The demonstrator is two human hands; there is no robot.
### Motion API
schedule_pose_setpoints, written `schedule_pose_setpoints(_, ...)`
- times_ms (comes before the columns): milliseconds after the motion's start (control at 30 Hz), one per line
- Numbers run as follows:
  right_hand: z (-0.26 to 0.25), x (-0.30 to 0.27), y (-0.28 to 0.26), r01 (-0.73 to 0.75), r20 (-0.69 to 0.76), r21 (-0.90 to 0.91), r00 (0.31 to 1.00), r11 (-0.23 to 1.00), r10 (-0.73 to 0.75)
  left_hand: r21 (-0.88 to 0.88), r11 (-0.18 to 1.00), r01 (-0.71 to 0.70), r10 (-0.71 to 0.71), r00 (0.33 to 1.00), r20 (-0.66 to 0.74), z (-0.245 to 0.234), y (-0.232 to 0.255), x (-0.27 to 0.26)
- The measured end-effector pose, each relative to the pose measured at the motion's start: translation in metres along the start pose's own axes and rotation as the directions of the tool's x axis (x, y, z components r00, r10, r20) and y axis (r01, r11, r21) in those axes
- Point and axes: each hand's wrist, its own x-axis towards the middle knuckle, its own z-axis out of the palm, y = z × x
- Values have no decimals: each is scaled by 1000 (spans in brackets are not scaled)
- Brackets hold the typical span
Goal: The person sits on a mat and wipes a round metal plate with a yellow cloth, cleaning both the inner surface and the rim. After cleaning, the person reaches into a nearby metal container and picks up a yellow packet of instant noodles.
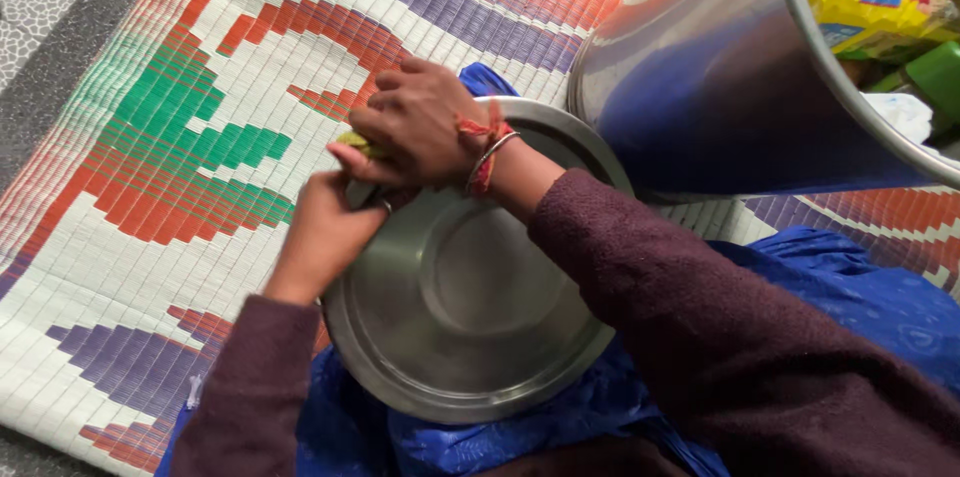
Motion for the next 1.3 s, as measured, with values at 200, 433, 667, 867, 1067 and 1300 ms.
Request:
schedule_pose_setpoints(200,15,-17,7,-230,18,8,973,973,230,-123,890,438,-453,879,-147,18,-13,-38)
schedule_pose_setpoints(433,-17,-95,21,-738,5,-174,661,652,750,-359,816,454,-551,798,-244,43,-20,-93)
schedule_pose_setpoints(667,-55,-140,2,-896,-53,-47,444,442,895,-287,887,361,-448,824,-346,49,-4,-90)
schedule_pose_setpoints(867,-53,-124,16,-721,10,59,692,691,722,565,795,219,-14,939,-345,46,16,-61)
schedule_pose_setpoints(1067,-44,-81,31,-496,198,19,853,868,483,780,626,-5,121,989,-91,49,-2,4)
schedule_pose_setpoints(1300,-26,-79,29,-258,236,-59,935,964,264,802,545,-246,259,959,118,53,1,7)
